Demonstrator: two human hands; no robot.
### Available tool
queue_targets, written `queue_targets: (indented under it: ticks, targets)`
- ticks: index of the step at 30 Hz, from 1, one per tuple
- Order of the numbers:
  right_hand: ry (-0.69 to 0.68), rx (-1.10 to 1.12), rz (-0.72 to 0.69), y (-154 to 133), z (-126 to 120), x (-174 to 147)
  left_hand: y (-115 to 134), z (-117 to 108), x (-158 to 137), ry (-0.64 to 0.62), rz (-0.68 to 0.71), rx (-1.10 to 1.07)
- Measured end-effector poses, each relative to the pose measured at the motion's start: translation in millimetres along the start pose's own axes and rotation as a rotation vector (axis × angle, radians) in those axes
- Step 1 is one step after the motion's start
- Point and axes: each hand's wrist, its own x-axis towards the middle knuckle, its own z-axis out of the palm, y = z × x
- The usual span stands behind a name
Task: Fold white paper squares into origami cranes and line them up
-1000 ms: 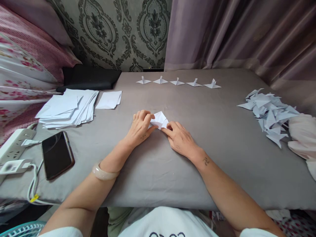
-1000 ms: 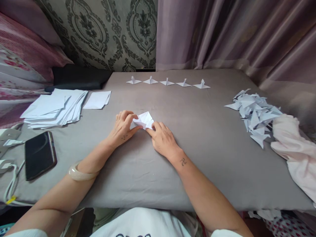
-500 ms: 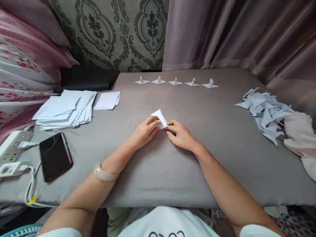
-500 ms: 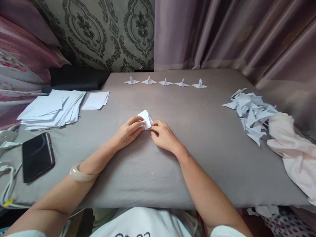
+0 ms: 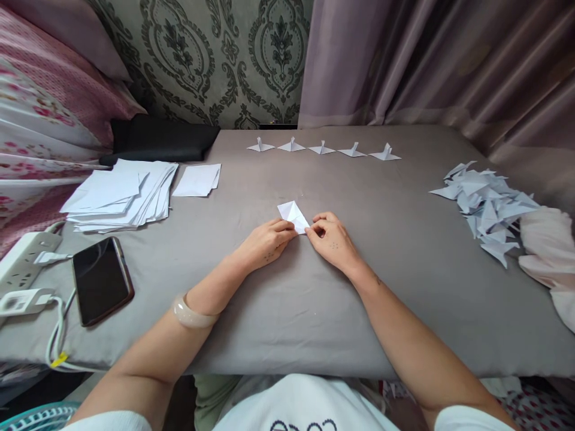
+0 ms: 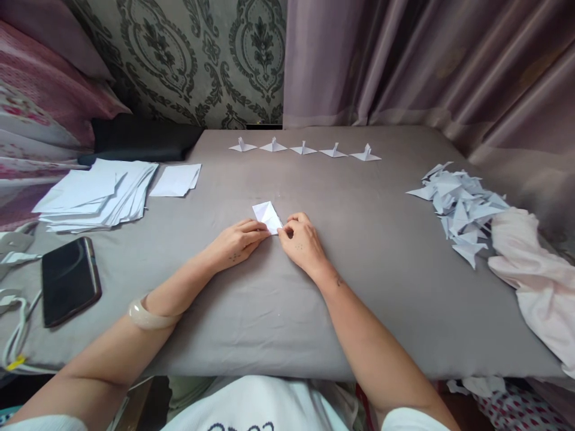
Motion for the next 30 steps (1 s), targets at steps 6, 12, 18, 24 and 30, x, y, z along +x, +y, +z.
queue_targets:
  ticks: [6, 12, 18, 24, 30]
  targets:
    - [0.032, -0.078, -0.003, 2, 1, -4, 3, -4, 1, -0.058, 0.009, 0.035]
    - [0.016, -0.056, -0.018, 1, -2, -3, 6, -5, 4, -0.108, -0.012, 0.068]
    - [0.020, 0.048, 0.082, 10, -10, 4, 11, -2, 8, -0.134, -0.058, 0.103]
    - [0.048, 0.025, 0.076, 8, -6, 6, 12, 4, 9, -0.041, -0.068, 0.107]
    - [0.037, -0.049, 0.030, 0, 2, 2, 8, 7, 4, 0.137, -0.140, -0.022]
